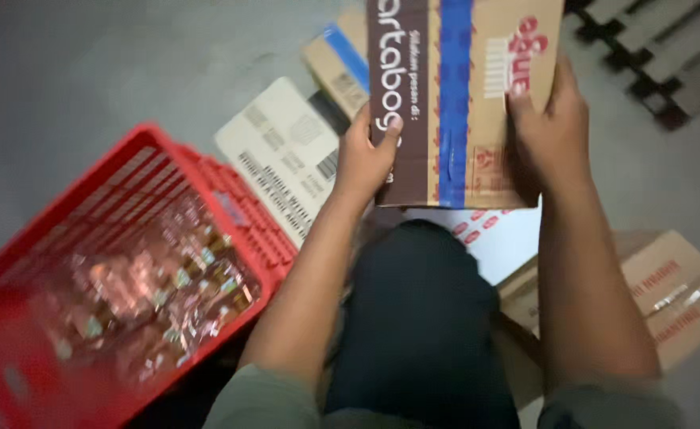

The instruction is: The person transfers individually wrapped snack bars from a cardboard box into a red plastic basket. They arrange the items in rows within the basket, then close the empty box and move it aside. The person repeats this process with a second box of different snack bars, filling the basket further.

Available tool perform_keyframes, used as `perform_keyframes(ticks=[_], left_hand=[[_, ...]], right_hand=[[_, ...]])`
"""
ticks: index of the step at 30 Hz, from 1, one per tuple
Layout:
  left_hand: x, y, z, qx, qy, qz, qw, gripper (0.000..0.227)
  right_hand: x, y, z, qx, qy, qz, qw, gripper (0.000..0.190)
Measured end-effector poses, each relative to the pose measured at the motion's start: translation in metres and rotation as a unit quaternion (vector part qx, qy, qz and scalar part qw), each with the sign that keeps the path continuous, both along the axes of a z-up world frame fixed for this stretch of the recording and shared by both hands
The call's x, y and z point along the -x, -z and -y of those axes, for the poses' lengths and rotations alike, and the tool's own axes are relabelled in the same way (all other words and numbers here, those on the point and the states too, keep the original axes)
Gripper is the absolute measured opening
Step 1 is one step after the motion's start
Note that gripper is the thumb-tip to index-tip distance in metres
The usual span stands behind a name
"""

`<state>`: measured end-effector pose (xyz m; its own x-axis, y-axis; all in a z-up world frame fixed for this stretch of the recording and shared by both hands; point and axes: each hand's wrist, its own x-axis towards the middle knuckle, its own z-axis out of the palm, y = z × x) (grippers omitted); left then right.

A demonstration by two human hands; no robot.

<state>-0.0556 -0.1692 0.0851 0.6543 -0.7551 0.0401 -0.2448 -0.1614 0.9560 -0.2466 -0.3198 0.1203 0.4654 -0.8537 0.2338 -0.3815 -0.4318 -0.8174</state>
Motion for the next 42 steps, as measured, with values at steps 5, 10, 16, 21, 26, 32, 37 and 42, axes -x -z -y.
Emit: perform_keyframes(ticks=[5, 10, 16, 21, 26, 32, 37, 42], left_hand=[[-0.032, 0.012, -0.076, -0.012, -0.136, -0.001, 0.991, 0.028], [-0.035, 0.086, -0.136, -0.053, -0.21, 0.005, 0.976, 0.028], [-0.027, 0.135, -0.165, -0.173, -0.24, -0.052, 0.954, 0.036], [-0.018, 0.143, -0.17, -0.217, -0.243, -0.077, 0.942, 0.044], [-0.012, 0.137, -0.172, -0.213, -0.247, -0.062, 0.943, 0.048], [-0.018, 0.142, -0.152, -0.231, -0.291, -0.086, 0.924, 0.051], [-0.031, 0.248, -0.124, -0.21, -0.349, 0.001, 0.913, 0.05], [-0.031, 0.252, -0.125, -0.172, -0.349, 0.048, 0.92, 0.063]], right_hand=[[-0.084, -0.004, -0.016, 0.041, -0.163, -0.045, 0.985, 0.05], [-0.127, 0.019, -0.065, -0.018, -0.202, -0.189, 0.961, 0.044], [-0.139, 0.103, -0.081, -0.091, -0.237, -0.17, 0.952, 0.051], [-0.144, 0.139, -0.096, -0.142, -0.232, -0.222, 0.936, 0.051], [-0.147, 0.143, -0.104, -0.139, -0.203, -0.248, 0.937, 0.05], [-0.161, 0.135, -0.106, -0.105, -0.196, -0.139, 0.965, 0.045], [-0.171, 0.162, -0.09, -0.066, -0.215, -0.094, 0.97, 0.046], [-0.179, 0.16, -0.091, -0.06, -0.21, -0.106, 0.97, 0.049]])
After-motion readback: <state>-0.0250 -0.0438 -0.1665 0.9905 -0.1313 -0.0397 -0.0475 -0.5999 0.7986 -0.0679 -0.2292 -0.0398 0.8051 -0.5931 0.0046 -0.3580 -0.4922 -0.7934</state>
